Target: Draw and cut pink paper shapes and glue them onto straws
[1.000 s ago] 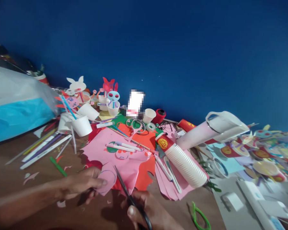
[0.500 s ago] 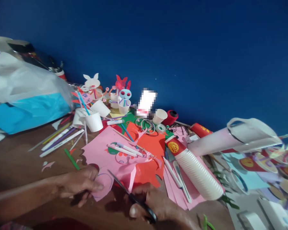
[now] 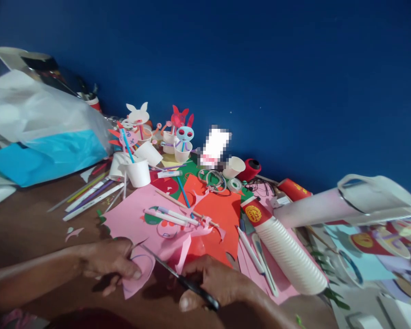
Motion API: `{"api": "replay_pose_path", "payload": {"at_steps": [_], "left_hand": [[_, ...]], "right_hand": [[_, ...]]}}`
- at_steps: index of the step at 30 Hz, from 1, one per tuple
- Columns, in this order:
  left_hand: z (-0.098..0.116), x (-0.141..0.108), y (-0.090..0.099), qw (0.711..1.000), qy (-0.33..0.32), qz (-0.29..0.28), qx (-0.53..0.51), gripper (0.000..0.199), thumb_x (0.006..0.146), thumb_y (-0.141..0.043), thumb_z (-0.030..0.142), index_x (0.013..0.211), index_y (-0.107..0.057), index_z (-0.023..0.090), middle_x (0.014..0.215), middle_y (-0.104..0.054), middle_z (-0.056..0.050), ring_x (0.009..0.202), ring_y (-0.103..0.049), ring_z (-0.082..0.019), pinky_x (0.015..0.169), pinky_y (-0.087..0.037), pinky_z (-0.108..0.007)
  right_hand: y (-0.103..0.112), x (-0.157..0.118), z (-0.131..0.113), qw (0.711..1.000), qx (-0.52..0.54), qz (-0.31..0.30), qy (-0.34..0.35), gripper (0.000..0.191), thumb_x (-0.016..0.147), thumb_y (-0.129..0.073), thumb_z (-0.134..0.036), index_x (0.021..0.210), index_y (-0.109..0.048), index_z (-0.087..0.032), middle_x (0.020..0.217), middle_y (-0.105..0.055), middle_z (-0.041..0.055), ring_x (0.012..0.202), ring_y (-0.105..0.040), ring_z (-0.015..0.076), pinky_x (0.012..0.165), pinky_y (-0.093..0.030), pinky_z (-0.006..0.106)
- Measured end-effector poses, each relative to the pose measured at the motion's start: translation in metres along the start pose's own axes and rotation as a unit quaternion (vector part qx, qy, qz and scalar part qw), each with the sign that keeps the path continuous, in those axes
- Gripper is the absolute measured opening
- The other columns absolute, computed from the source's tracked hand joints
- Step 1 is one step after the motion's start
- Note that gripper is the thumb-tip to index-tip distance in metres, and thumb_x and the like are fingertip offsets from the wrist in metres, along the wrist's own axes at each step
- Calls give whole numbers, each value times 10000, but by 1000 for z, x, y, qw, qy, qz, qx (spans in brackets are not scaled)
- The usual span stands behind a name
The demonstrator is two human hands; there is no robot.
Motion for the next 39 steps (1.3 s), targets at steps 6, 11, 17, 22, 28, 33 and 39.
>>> {"api": "replay_pose_path", "payload": {"at_steps": [6,11,17,22,28,33,39], "left_hand": [[-8,-7,6,999,23,33,-9,278,511,-663,319,430,-428,194,316,-472,39,198,-404,-119,201,-212,-191],[-7,-10,4,1000,-4,30,0,352,517,-646,317,356,-356,198,273,-407,39,185,-372,-102,199,-179,-180],[-10,-10,1,1000,-6,13,14,325,553,-601,271,309,-411,171,263,-396,27,196,-373,-81,206,-198,-156],[-15,-4,-1,1000,1,-12,-8,243,513,-586,267,327,-468,165,265,-411,31,158,-342,-100,155,-219,-181],[-18,-11,2,1000,1,-26,-5,195,526,-624,288,420,-516,166,327,-478,29,197,-361,-94,185,-263,-184],[28,-47,12,988,-120,14,93,227,670,-629,367,600,-633,151,441,-549,4,343,-443,-77,314,-298,-152],[142,-79,45,893,-367,254,55,324,719,-608,385,507,-615,141,513,-597,-48,485,-530,-130,461,-419,-215]], "right_hand": [[10,1,13,998,-51,3,-41,396,698,-668,-480,859,-671,-119,563,-470,-42,493,-387,67,423,-266,151],[-1,5,-1,999,-10,-43,-24,439,697,-648,-518,908,-660,-133,628,-500,-31,528,-422,74,462,-326,159],[-4,13,-10,999,-28,-31,-20,377,696,-664,-491,783,-653,-124,587,-463,-47,503,-385,58,445,-290,154],[-3,21,-1,999,-25,-29,-20,435,663,-699,-491,853,-668,-100,555,-460,-51,478,-369,54,417,-261,153],[3,20,10,1000,-8,7,-15,539,619,-691,-575,897,-679,-114,616,-526,-17,505,-423,76,452,-320,172],[2,0,-19,998,50,-11,48,682,607,-643,-662,1023,-598,-123,654,-532,9,533,-482,107,515,-396,216],[21,-26,-132,955,-1,95,280,634,678,-588,-655,1074,-573,-160,721,-577,49,624,-525,161,587,-413,282]]}}
Point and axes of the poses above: each hand's wrist, its own x-axis towards the middle knuckle, its own y-axis out of the back of the hand, z = x × y, the point moved 7 cm from there along x, towards the middle knuckle
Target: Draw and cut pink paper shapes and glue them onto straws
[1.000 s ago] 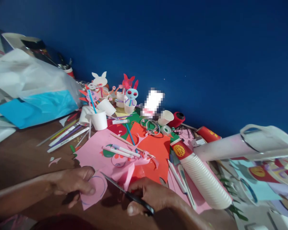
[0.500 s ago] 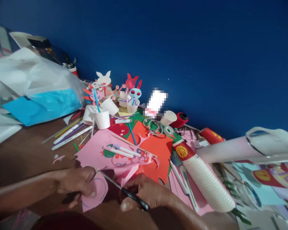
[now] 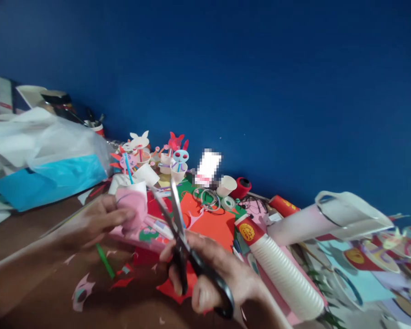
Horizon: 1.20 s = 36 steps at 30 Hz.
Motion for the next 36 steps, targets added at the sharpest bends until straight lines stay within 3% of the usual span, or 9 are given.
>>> {"api": "replay_pose_path", "payload": {"at_steps": [3,5,8,11,18,22,25,31,36], "left_hand": [[33,40,3,994,-74,81,-29,196,673,-647,320,634,-670,129,524,-597,-27,474,-530,-120,475,-437,-222],[46,61,-3,989,-95,102,-51,200,663,-650,322,660,-664,123,553,-610,-32,491,-546,-128,465,-443,-227],[49,79,-14,986,-92,122,-66,227,651,-659,338,639,-628,114,574,-611,-43,519,-565,-146,449,-440,-232],[40,89,-24,986,-86,123,-77,224,635,-676,322,693,-620,113,599,-601,-29,509,-540,-130,437,-424,-224],[31,85,-34,979,-76,141,-127,153,630,-650,261,720,-623,141,566,-592,-3,502,-539,-134,441,-427,-227],[37,74,-41,977,-78,130,-149,74,631,-597,209,595,-601,145,538,-600,-9,498,-552,-138,486,-457,-238],[35,72,-43,978,-81,111,-157,107,676,-574,224,618,-621,147,537,-593,1,510,-546,-134,523,-462,-240],[26,79,-53,976,-78,84,-185,79,668,-566,178,601,-603,159,565,-592,19,538,-529,-122,542,-443,-224],[26,74,-66,984,-55,58,-162,74,669,-583,209,643,-616,148,598,-598,-3,569,-539,-139,572,-455,-248]], "right_hand": [[27,29,-18,993,-41,95,63,519,790,-565,-516,1196,-465,-209,759,-572,29,664,-514,155,618,-412,284],[51,43,-15,976,-63,179,102,507,744,-648,-454,1142,-490,-183,702,-564,10,617,-509,146,579,-413,272],[73,57,10,968,-64,226,83,472,712,-690,-416,1072,-514,-166,669,-547,-11,574,-503,129,564,-416,267],[83,60,26,960,-71,256,83,471,717,-684,-416,1086,-511,-180,671,-520,-21,571,-490,122,539,-393,249],[78,53,17,929,-60,328,162,380,812,-551,-462,1078,-515,-194,687,-488,-16,607,-440,121,555,-371,234],[67,53,12,934,-13,322,156,342,817,-552,-446,1048,-522,-196,749,-520,3,664,-471,134,617,-407,248],[59,55,8,941,21,302,154,342,779,-610,-424,1014,-528,-189,753,-535,1,669,-482,130,639,-416,248],[61,49,6,914,67,373,148,372,692,-706,-298,978,-493,-194,759,-544,-11,656,-495,121,628,-421,235],[64,45,3,906,46,393,151,330,694,-667,-269,957,-484,-191,705,-528,-24,612,-490,121,564,-417,225]]}}
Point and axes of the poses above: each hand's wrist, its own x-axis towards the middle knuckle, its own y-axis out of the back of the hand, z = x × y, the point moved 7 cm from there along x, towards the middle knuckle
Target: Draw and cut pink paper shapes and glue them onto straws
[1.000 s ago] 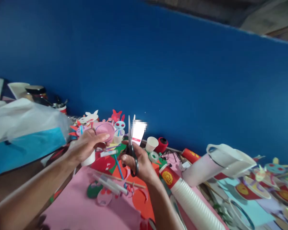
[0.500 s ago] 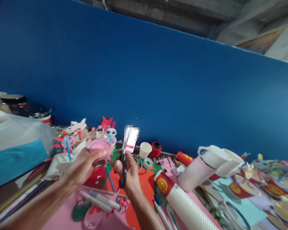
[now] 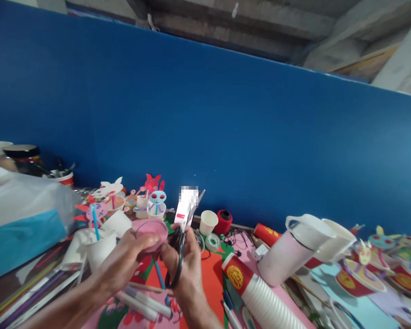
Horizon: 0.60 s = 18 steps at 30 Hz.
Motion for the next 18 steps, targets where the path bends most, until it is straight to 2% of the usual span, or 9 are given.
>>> {"api": "replay_pose_path", "payload": {"at_steps": [3,5,9,11,14,16,18], "left_hand": [[6,-5,-5,1000,7,-4,-5,120,649,-608,230,731,-635,146,609,-609,-12,600,-568,-167,604,-469,-278],[11,-6,-6,1000,3,3,-8,147,640,-629,243,753,-632,149,631,-617,-12,625,-571,-168,620,-467,-276],[14,-4,-5,1000,-9,10,2,109,621,-656,226,619,-590,140,575,-568,11,554,-499,-116,550,-423,-223],[13,-2,-2,1000,-12,15,-2,102,628,-648,223,617,-590,139,549,-548,21,526,-480,-110,521,-410,-219],[12,2,8,999,-18,38,9,107,653,-630,246,646,-607,141,558,-572,12,526,-505,-126,528,-425,-233],[15,4,16,998,-29,58,14,105,663,-620,252,649,-606,149,576,-586,11,547,-523,-136,552,-438,-240],[20,7,24,996,-52,67,24,98,680,-604,252,656,-602,158,613,-597,10,592,-537,-143,586,-443,-242]], "right_hand": [[1,-1,-1,1000,-24,-7,0,232,708,-637,-249,880,-496,-185,707,-527,-23,603,-471,109,555,-416,215],[1,-2,-1,999,-31,-10,-5,244,707,-633,-250,898,-496,-184,695,-515,-30,573,-445,97,534,-404,207],[-2,-2,-1,999,-25,-22,2,327,693,-653,-323,940,-492,-181,706,-519,-24,573,-445,101,548,-403,217],[-3,-1,1,999,-38,-29,6,335,700,-659,-363,935,-501,-184,693,-521,-22,591,-459,112,566,-407,222],[-2,0,5,996,-79,-46,14,343,732,-648,-411,975,-530,-200,766,-552,4,705,-513,145,653,-431,239],[-2,-1,10,990,-116,-73,14,370,758,-619,-450,1029,-542,-211,892,-565,36,837,-527,179,749,-431,266],[-4,-2,16,982,-150,-114,7,399,782,-574,-490,1065,-542,-210,957,-555,53,893,-516,200,784,-421,290]]}}
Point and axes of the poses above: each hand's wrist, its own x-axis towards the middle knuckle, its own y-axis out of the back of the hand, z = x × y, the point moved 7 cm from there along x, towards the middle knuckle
